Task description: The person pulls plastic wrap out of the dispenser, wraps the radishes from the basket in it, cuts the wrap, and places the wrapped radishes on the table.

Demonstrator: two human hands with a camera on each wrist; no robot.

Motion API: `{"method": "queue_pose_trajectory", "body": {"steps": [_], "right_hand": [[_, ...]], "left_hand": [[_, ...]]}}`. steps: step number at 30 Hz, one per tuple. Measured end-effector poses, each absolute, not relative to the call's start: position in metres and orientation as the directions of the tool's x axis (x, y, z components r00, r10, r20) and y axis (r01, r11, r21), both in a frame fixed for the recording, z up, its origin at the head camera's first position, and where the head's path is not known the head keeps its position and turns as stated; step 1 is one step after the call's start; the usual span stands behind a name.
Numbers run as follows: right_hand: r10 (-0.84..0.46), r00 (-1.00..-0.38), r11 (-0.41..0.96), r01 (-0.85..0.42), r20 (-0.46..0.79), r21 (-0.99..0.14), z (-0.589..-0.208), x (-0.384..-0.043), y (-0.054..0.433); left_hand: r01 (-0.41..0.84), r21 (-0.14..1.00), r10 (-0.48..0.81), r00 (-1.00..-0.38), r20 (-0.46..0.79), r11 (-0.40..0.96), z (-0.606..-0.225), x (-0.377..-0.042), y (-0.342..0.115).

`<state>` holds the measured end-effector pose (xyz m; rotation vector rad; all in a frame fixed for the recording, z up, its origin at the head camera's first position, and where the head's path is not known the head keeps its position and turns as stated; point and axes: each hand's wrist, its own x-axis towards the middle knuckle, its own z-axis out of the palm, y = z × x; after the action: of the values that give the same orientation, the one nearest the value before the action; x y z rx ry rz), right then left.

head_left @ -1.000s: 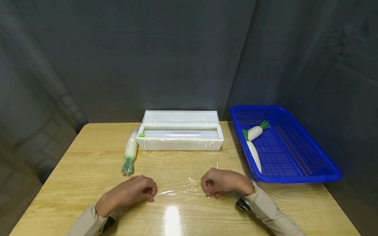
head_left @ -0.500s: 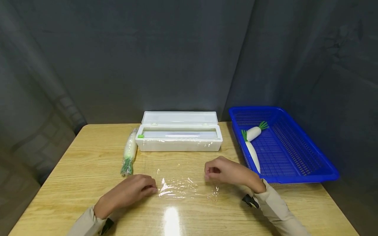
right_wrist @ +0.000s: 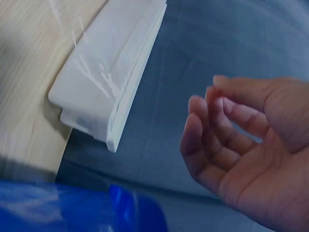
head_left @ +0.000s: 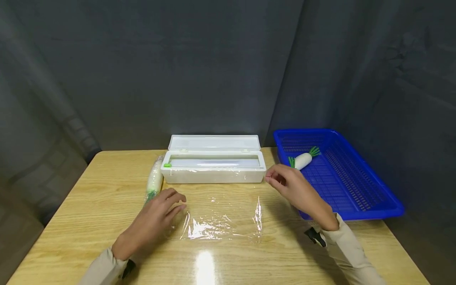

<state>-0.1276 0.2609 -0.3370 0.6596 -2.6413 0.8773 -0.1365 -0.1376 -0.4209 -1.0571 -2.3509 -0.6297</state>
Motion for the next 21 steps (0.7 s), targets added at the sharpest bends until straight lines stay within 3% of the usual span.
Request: {"method": "queue_pose_trajectory", "body": {"steps": [4,9,14,21], "right_hand": [[-0.268,-0.855,0.755,-0.473,0.444,-0.455,-0.333,-0.128,0.27],[-0.2,-0.869,0.792,-0.415,0.452,-0.447,-0.333,-0.132,0.283],[-0.1,-0.919,0.831,-0.289,0.382,-0.476,-0.332,-0.134,0.298],[-0.017,-0.958,0.869,-0.155,0.285,-0.469,-0.336,-0.134,0.321]], "left_hand": [[0.755,0.19,0.495,-0.576,0.65,0.628,-0.418,-0.144,-0.14],[0.703,0.234,0.417,-0.62,0.665,0.672,-0.415,-0.151,-0.143],[0.654,0.303,0.348,-0.672,0.654,0.693,-0.411,-0.16,-0.143],[0.644,0.35,0.329,-0.695,0.639,0.68,-0.407,-0.176,-0.142]]}}
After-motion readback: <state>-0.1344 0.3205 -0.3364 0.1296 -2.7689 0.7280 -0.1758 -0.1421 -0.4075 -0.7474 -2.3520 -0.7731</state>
